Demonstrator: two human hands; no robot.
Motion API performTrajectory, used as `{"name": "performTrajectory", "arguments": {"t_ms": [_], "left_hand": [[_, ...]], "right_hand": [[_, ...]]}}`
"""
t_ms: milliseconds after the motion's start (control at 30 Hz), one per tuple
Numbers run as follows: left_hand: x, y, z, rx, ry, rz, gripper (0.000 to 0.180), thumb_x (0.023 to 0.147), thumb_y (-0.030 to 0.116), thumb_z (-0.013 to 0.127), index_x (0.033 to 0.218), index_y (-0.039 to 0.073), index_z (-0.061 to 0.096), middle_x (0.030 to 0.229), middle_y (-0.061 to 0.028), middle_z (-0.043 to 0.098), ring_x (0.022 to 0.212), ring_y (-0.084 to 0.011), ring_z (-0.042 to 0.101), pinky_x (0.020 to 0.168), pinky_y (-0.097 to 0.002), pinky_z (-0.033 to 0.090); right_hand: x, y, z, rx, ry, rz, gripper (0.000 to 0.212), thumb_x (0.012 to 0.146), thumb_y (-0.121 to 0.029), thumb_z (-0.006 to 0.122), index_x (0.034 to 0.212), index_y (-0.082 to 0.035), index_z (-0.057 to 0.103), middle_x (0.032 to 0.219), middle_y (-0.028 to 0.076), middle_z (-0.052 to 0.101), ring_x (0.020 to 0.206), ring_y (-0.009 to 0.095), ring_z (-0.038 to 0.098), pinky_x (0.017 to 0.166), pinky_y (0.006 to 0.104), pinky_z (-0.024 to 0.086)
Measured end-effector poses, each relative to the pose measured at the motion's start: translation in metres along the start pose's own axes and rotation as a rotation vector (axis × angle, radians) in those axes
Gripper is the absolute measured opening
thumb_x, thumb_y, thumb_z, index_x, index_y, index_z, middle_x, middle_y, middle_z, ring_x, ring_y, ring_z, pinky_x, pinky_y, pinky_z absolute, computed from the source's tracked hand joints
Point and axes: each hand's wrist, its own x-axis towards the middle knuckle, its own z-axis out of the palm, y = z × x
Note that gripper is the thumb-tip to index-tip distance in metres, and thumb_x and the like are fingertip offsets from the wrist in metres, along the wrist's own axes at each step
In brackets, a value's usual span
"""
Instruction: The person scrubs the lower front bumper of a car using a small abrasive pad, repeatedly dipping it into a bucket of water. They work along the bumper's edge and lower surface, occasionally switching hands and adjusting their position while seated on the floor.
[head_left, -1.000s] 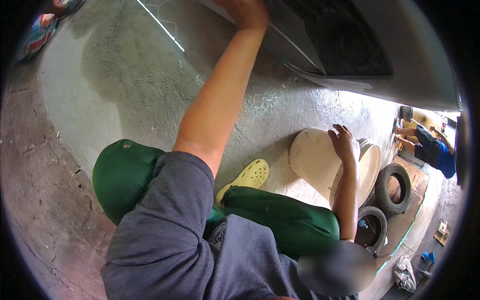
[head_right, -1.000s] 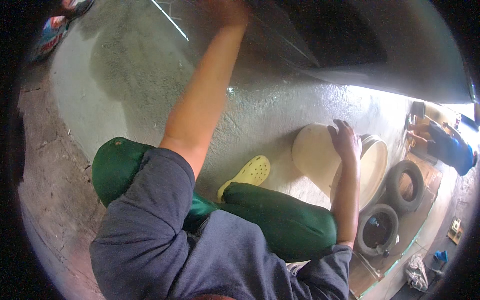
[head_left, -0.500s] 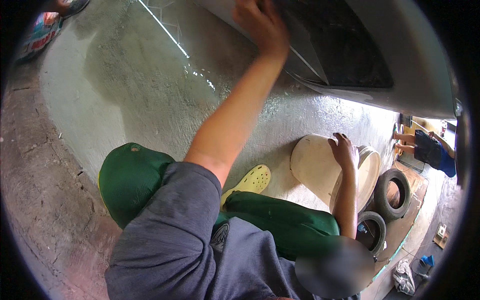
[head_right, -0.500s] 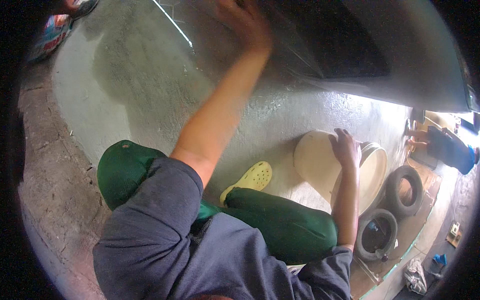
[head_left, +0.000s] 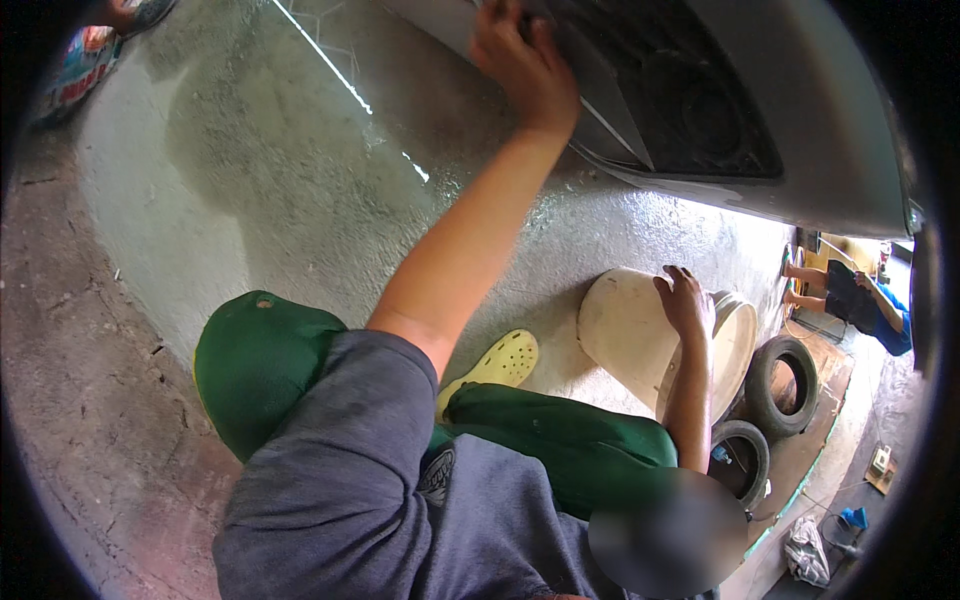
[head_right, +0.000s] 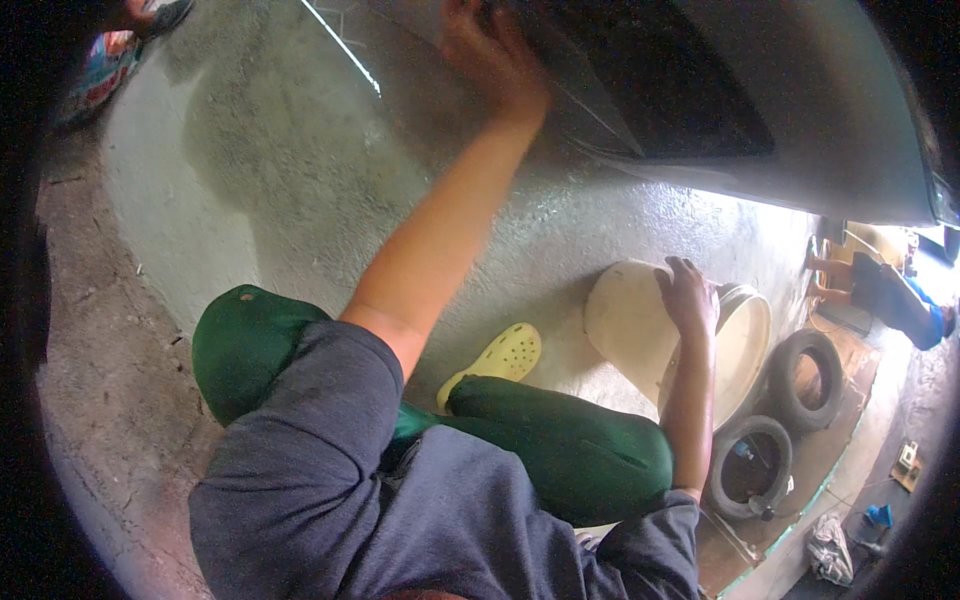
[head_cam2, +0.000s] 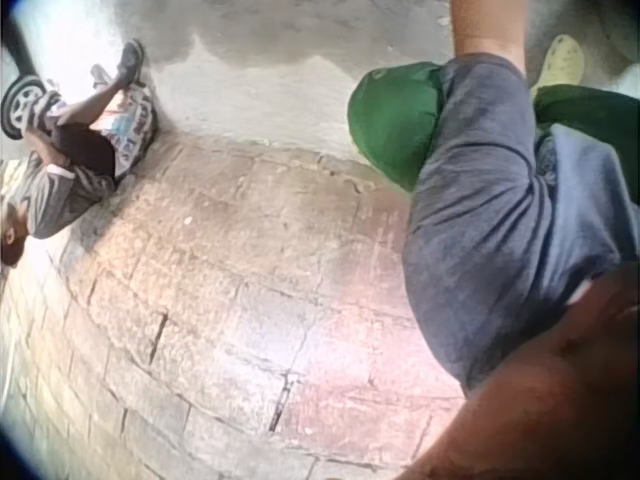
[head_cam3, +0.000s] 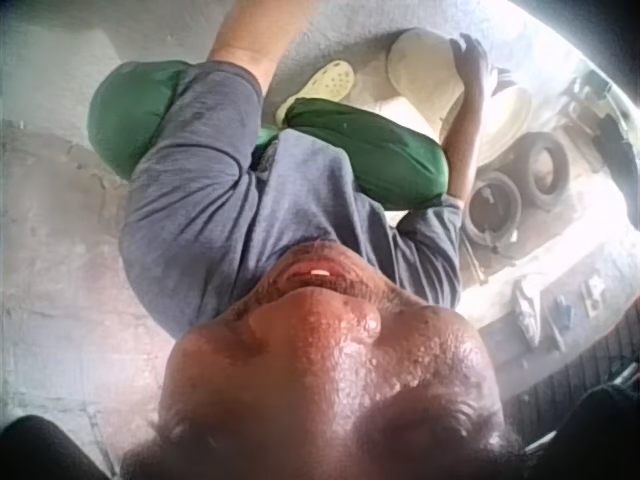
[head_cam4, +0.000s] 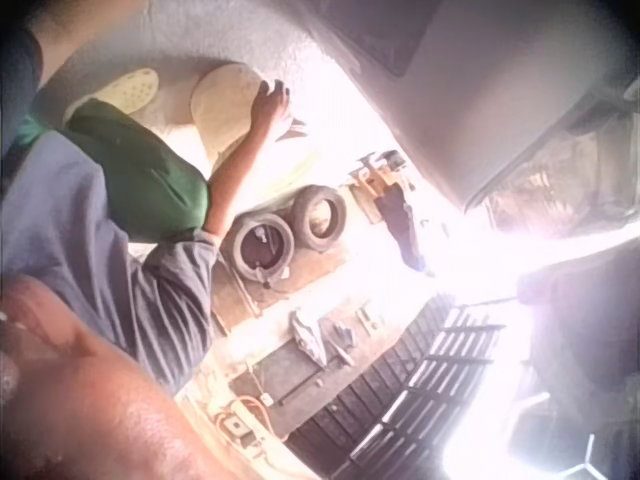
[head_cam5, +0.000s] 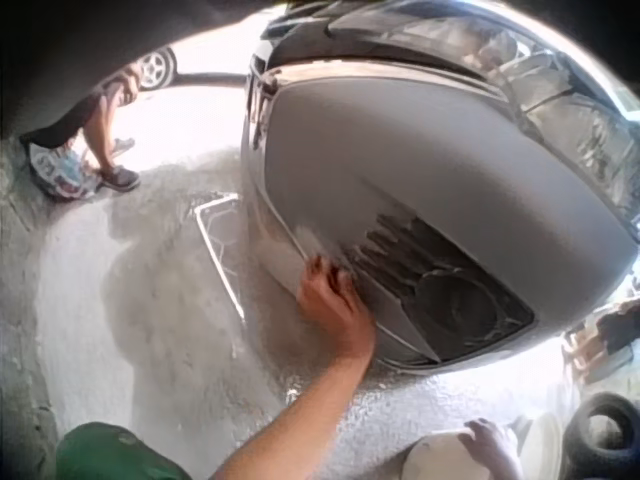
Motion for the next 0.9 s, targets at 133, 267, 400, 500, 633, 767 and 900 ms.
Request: {"name": "performTrajectory", "arguments": {"t_ms": [133, 267, 400, 500, 633, 767, 900], "left_hand": [[0.065, -0.011, 0.017, -0.036, 0.088, 0.012, 0.043, 0.112, 0.032, 0.048, 0.134, -0.005, 0.053, 0.14, -0.0266, 0.054, 0.132, -0.0442, 0.048, 0.109, -0.0552, 0.034], [0.008, 0.003, -0.01, -0.216, -0.154, -0.045, 0.033, 0.1, 0.008, 0.06, 0.132, 0.003, 0.052, 0.14, -0.0242, 0.052, 0.129, -0.0428, 0.047, 0.11, -0.056, 0.032], [-0.108, 0.028, -0.075, -0.09, -0.368, -0.218, 0.038, 0.1, 0.009, 0.062, 0.135, 0.002, 0.052, 0.137, -0.0222, 0.052, 0.13, -0.0409, 0.047, 0.11, -0.0535, 0.034], [-0.15, 0.064, -0.119, -0.195, -0.618, -0.646, 0.034, 0.1, 0.011, 0.064, 0.132, 0.001, 0.056, 0.135, -0.0209, 0.053, 0.127, -0.0363, 0.05, 0.108, -0.0476, 0.039], [-0.16, 0.083, -0.127, -0.489, -0.709, -1.169, 0.031, 0.1, 0.015, 0.069, 0.125, -0.001, 0.06, 0.118, -0.0152, 0.061, 0.11, -0.0253, 0.06, 0.095, -0.0367, 0.049], [-0.138, 0.107, -0.127, -0.587, -0.795, -1.465, 0.034, 0.102, 0.024, 0.07, 0.122, 0.0, 0.055, 0.112, -0.0112, 0.064, 0.098, -0.0183, 0.064, 0.084, -0.0331, 0.053], [-0.12, 0.142, -0.13, -0.568, -0.907, -1.568, 0.034, 0.103, 0.027, 0.069, 0.117, 0.001, 0.055, 0.106, -0.0108, 0.065, 0.093, -0.0178, 0.065, 0.079, -0.0307, 0.054]], "right_hand": [[-0.004, 0.0, 0.001, 0.002, 0.008, 0.009, 0.043, 0.102, -0.042, 0.06, 0.134, -0.014, 0.067, 0.136, 0.01, 0.068, 0.119, 0.036, 0.067, 0.099, 0.0502, 0.053], [-0.004, 0.003, 0.006, 0.028, 0.085, -0.048, 0.042, 0.102, -0.04, 0.062, 0.133, -0.013, 0.068, 0.135, 0.011, 0.068, 0.119, 0.035, 0.067, 0.098, 0.049, 0.054], [-0.005, -0.025, 0.009, 0.582, 0.113, -0.134, 0.046, 0.099, -0.021, 0.067, 0.143, -0.009, 0.06, 0.141, 0.017, 0.062, 0.127, 0.038, 0.062, 0.103, 0.0468, 0.052], [-0.02, -0.08, -0.011, 0.709, 0.143, -0.333, 0.062, 0.094, -0.014, 0.071, 0.151, -0.007, 0.049, 0.15, 0.019, 0.054, 0.134, 0.039, 0.056, 0.111, 0.0499, 0.047], [-0.029, -0.119, -0.019, 0.284, 0.304, -0.488, 0.08, 0.088, -0.01, 0.073, 0.159, -0.003, 0.035, 0.158, 0.02, 0.046, 0.138, 0.04, 0.052, 0.113, 0.0497, 0.044], [-0.026, -0.113, -0.024, 0.052, 0.414, -0.413, 0.076, 0.087, -0.017, 0.077, 0.153, -0.004, 0.043, 0.151, 0.017, 0.052, 0.136, 0.035, 0.054, 0.111, 0.0473, 0.045], [-0.049, -0.098, -0.039, -0.114, 0.559, -0.355, 0.065, 0.09, -0.022, 0.075, 0.147, -0.003, 0.048, 0.145, 0.014, 0.057, 0.13, 0.028, 0.059, 0.107, 0.0467, 0.047]]}}
